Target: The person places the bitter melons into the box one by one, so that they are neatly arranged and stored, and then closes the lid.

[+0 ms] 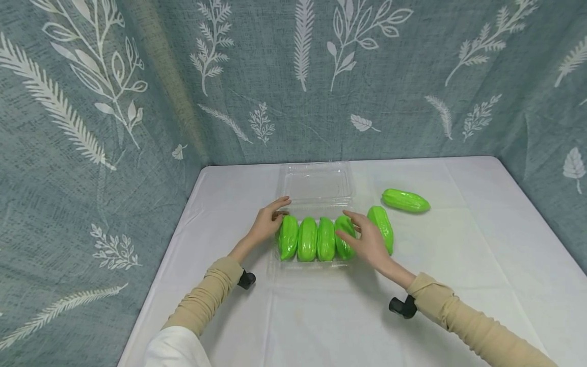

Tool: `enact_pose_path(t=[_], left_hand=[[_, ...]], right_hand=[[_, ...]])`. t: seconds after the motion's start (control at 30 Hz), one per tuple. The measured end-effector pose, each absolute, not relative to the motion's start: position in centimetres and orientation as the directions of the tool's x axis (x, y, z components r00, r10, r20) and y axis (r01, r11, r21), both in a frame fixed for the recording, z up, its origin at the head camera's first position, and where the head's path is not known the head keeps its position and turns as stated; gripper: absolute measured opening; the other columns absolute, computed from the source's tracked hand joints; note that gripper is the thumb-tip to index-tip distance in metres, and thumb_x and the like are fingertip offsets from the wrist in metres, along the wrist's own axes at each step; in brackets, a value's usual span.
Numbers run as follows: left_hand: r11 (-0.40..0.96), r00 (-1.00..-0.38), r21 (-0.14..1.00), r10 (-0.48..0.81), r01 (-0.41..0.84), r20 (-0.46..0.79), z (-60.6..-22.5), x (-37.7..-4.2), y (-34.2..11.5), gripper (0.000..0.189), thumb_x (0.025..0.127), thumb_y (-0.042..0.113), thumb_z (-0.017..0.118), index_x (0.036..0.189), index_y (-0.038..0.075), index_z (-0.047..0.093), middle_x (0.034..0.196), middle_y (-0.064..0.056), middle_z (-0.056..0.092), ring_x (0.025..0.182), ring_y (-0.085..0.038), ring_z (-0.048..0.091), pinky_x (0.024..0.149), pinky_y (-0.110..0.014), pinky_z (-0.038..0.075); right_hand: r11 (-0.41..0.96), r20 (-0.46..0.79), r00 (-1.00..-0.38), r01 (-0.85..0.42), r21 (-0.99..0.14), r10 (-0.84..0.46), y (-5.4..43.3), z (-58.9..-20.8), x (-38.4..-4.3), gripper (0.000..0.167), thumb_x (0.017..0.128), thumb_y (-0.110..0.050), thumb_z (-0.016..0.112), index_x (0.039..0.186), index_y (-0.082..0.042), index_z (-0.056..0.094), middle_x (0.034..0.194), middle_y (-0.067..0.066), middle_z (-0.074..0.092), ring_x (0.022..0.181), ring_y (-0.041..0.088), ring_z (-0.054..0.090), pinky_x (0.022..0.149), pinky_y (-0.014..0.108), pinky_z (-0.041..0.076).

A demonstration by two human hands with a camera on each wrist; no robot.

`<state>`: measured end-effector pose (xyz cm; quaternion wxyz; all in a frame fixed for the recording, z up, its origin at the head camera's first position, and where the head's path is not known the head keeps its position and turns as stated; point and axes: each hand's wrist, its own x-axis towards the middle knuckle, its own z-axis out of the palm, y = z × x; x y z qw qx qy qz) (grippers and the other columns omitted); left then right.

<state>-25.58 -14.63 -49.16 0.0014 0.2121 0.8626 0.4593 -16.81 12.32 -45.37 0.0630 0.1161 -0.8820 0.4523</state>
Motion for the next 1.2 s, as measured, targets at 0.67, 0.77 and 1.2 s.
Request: enact_pose_path(t=[0.67,0.77,1.2], left_hand=[[0.479,-0.904,0.793,0.375,0.377,0.203,-49.2,-25.7,-14.6,0.045,0.089,-0.015,0.042,0.133,-0.006,0.049,0.147,-0.022,0.04,0.109,-0.036,0.063,0.093,-0.044,0.054],[0.476,-0.901,0.791,0.379,0.384,0.209,-49.2,-25.6,-14.7,0.045,0.089,-0.015,0.042,0.133,-0.007,0.049,0.147,-0.023,0.04,0.109,-0.037,0.063,0.09,-0.043,0.055],[0.481,-0.901,0.787,0.38,0.386,0.21,-48.9,-25.3,-14.6,0.046,0.089,-0.014,0.042,0.134,-0.007,0.048,0.147,-0.023,0.039,0.109,-0.036,0.063,0.088,-0.039,0.056]], right_hand=[[0.548,0.2,-0.968,-0.25,-0.798,-0.152,14.5,-44.9,-17.6,0.057,0.088,-0.019,0.067,0.137,0.002,0.046,0.137,0.025,0.049,0.123,0.043,0.05,0.1,0.047,0.048],[0.558,0.182,-0.974,-0.228,-0.798,-0.137,15.0,-44.9,-17.6,0.058,0.089,-0.02,0.066,0.138,0.001,0.045,0.138,0.025,0.048,0.123,0.043,0.051,0.1,0.048,0.048],[0.593,0.167,-0.983,-0.182,-0.784,-0.081,16.8,-44.8,-18.0,0.057,0.09,-0.016,0.064,0.139,0.003,0.042,0.143,0.024,0.043,0.124,0.043,0.049,0.1,0.048,0.048]])
